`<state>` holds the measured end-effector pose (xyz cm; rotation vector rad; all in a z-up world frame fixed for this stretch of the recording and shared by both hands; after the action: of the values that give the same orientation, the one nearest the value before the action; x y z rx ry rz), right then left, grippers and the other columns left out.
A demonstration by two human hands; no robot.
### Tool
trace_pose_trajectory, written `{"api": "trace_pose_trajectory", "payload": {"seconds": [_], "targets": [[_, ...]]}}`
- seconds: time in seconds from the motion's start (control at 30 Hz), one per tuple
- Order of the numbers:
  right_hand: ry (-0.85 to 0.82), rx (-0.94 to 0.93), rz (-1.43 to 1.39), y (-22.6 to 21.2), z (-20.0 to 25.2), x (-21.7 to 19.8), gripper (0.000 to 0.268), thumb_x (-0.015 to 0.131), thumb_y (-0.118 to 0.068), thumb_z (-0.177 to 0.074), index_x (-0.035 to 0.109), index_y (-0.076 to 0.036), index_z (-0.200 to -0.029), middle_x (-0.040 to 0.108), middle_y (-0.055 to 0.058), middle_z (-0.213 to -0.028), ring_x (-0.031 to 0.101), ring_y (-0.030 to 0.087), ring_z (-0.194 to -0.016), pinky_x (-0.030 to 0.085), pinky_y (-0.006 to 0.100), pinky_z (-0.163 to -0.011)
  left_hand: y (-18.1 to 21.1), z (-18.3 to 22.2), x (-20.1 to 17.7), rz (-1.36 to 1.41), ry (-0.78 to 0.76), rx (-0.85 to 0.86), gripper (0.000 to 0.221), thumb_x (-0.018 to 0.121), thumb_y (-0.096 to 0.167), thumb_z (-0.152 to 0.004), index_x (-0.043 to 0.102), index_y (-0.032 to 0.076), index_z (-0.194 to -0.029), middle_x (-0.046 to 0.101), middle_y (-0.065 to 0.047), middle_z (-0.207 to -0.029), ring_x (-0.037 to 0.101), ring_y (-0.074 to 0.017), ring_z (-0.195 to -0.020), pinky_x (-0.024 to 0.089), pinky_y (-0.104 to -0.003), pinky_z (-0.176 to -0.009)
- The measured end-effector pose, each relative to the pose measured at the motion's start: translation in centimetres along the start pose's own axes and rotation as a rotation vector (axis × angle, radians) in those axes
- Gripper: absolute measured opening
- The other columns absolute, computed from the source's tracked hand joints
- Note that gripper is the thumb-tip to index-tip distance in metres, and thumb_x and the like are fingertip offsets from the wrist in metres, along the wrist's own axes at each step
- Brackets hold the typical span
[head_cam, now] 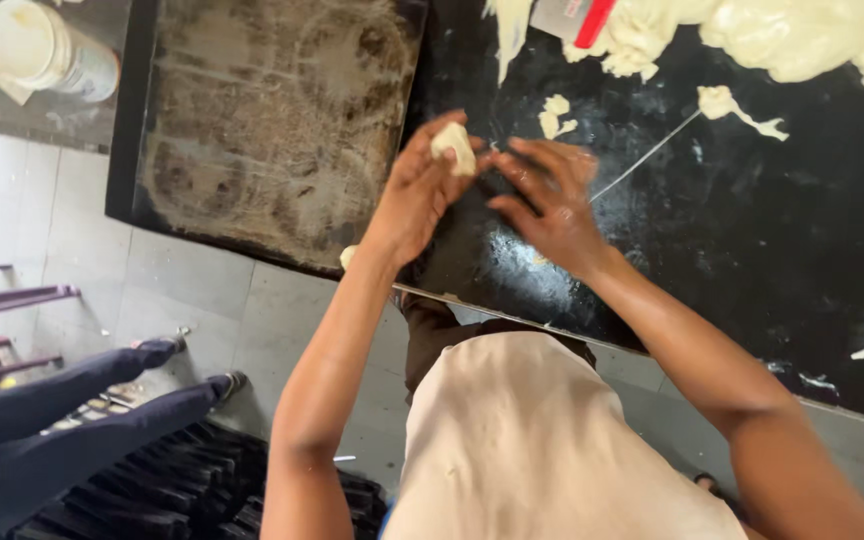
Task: The person rolls small balls of dough by hand and places them onto a baking sheet, then spreads more dough onto a work surface, cuts it into strips using a scraper, and rolls additional dough balls to fill the tray.
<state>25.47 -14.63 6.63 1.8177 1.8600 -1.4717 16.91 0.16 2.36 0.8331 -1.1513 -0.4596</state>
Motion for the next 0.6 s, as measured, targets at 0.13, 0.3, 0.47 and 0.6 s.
{"api": "trace_pose_trajectory", "payload": {"seconds": [0.13,0.3,0.47,0.6], "targets": [[-0.173,-0.255,-0.273,-5.3,-3.2,2.6,0.03,0.086,-0.016,-0.098,0.073,-0.017,-0.125,0.072,-0.002,-0.125,0.066,0.023,-0.118,0.046,0.042,-0.103,1.4,5.0,-0.1,-0.186,-0.002,-0.05,0.034,0.039,0.012,-0.113,0.05,0.006,-0.145,0.065,-0.01,-0.133,0.071,-0.0268,-0.117,0.061,-0.036,-0.103],[-0.419,0.081,-0.928,-12.1,-5.0,9.2,0.055,0.079,-0.014,-0.098,0.05,-0.017,-0.145,0.051,0.003,-0.152,0.047,0.026,-0.143,0.04,0.037,-0.119,7.7,11.3,-3.6,-0.681,0.023,0.228,0.053,0.053,-0.011,-0.099,0.049,0.005,-0.149,0.047,-0.013,-0.143,0.045,-0.0257,-0.13,0.041,-0.041,-0.108],[-0.357,-0.593,-0.251,-23.0,-0.4,13.0,0.049,0.066,-0.003,-0.1,0.06,-0.02,-0.145,0.043,0.005,-0.162,0.047,0.03,-0.149,0.042,0.039,-0.123,9.6,16.8,-12.1,0.263,0.108,0.166,0.046,0.054,0.021,-0.109,0.039,0.028,-0.153,0.048,-0.009,-0.145,0.059,-0.0246,-0.13,0.05,-0.046,-0.11],[-0.573,-0.037,-0.498,-20.4,0.2,21.2,0.033,0.059,-0.011,-0.108,0.062,-0.009,-0.141,0.048,0.008,-0.156,0.053,0.027,-0.142,0.048,0.036,-0.117,9.8,17.5,-22.6,-0.605,0.447,0.143,0.044,0.058,0.034,-0.108,0.043,0.031,-0.149,0.061,-0.002,-0.133,0.071,-0.0287,-0.107,0.055,-0.036,-0.094]]}}
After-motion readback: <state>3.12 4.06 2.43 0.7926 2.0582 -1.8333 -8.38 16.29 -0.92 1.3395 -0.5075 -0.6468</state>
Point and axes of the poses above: each hand's wrist, its own z-axis away from the middle knuckle, its own x-axis out of the palm, y = z × x, the point moved 9 cm from there along -z, towards the middle knuckle
